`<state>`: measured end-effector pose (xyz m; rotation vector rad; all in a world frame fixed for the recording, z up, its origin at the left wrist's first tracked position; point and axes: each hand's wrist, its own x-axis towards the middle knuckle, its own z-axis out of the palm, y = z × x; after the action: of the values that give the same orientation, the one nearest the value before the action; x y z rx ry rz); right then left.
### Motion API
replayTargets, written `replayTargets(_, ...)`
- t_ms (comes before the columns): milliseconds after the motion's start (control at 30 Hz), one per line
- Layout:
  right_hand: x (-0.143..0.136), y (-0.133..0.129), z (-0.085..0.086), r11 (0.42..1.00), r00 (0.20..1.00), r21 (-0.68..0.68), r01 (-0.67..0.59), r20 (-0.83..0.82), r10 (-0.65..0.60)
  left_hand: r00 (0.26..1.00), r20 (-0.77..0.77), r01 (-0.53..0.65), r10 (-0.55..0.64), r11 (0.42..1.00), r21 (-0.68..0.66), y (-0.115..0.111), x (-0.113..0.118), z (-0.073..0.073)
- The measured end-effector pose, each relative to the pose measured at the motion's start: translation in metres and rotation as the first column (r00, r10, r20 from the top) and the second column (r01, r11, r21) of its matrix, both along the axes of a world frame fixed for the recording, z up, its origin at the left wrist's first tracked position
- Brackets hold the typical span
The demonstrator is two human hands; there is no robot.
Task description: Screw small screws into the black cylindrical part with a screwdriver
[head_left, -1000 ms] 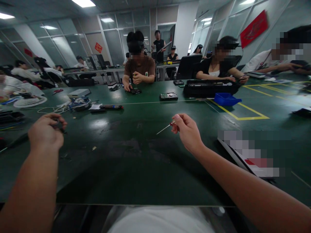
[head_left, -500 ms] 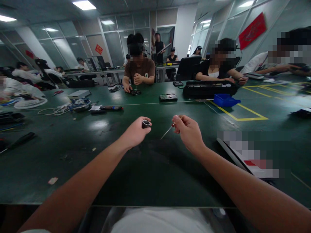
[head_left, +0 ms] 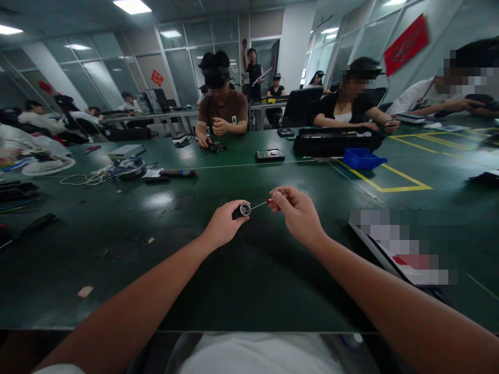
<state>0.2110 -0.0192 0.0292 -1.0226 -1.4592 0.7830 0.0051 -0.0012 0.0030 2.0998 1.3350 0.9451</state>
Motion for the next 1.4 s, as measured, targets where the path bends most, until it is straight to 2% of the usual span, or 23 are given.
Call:
replayTargets(200,-0.0003,0.0009,0.0001,1.000,1.000,-0.011,0.024,-0.002,-0.024,0.999,-0.037,0.032,-0.032,0.999,0.015,0.0013,-0.0029,-0.0017)
replayTargets(567,-0.0008,0.0001,0.0026,0.997,0.995,-0.009,0.071,0.064,-0.070,1.000,-0.022,-0.009,0.009,1.000,0.023,0.0003,-0.0014,-0.0002)
replayTargets(800,0.0028,-0.0030,0.0047,0.988,0.956,0.005,0.155,0.252,-0.151,0.999,-0.045,-0.015,0.018,0.998,0.060,0.0015,-0.0055,0.0001)
replayTargets(1000,0.0035,-0.0040,0.0036,0.981,0.934,0.054,0.185,0.300,-0.193,0.996,-0.086,0.006,0.000,0.997,0.078,0.0004,-0.0062,0.0018)
replayTargets(1233,0.0036,-0.0035,0.0036,0.984,0.935,0.027,0.177,0.308,-0.177,0.991,-0.137,0.007,0.007,0.995,0.099,-0.0002,-0.0059,0.0048)
replayTargets(1400,0.0006,-0.0052,0.0054,0.994,0.960,-0.015,0.111,0.260,-0.103,0.984,-0.178,0.005,0.016,0.993,0.120,0.0016,-0.0066,0.0029)
